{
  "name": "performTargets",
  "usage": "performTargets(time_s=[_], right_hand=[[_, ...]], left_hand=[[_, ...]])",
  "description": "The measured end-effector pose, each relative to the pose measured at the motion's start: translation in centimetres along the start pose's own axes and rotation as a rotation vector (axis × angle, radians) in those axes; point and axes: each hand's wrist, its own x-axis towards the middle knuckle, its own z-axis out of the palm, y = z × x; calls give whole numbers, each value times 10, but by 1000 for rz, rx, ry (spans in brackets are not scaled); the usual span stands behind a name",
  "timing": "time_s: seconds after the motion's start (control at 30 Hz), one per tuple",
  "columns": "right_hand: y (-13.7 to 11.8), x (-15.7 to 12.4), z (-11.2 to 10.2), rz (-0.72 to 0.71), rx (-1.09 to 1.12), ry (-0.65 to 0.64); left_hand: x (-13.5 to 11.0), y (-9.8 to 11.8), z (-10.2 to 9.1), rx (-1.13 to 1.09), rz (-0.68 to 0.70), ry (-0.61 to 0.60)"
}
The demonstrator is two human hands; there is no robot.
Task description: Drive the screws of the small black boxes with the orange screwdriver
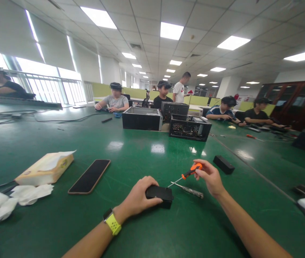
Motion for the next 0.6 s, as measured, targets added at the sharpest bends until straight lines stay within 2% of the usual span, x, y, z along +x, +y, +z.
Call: performTargets(time_s=[0.2,0.3,0.4,0.53,0.6], right_hand=[[-63,31,23,-100,-177,-220],[-90,42,39,-177,-452,-319],[-102,45,50,-243,-609,-330],[-107,41,47,-255,-515,-504],[-107,38,41,-241,-492,-535]], left_hand=[[0,1,4,5,-27,5],[-1,1,5,7,-40,12],[-2,2,5,-10,-46,5],[-2,1,6,-21,-38,13],[-3,1,6,-20,-41,8]])
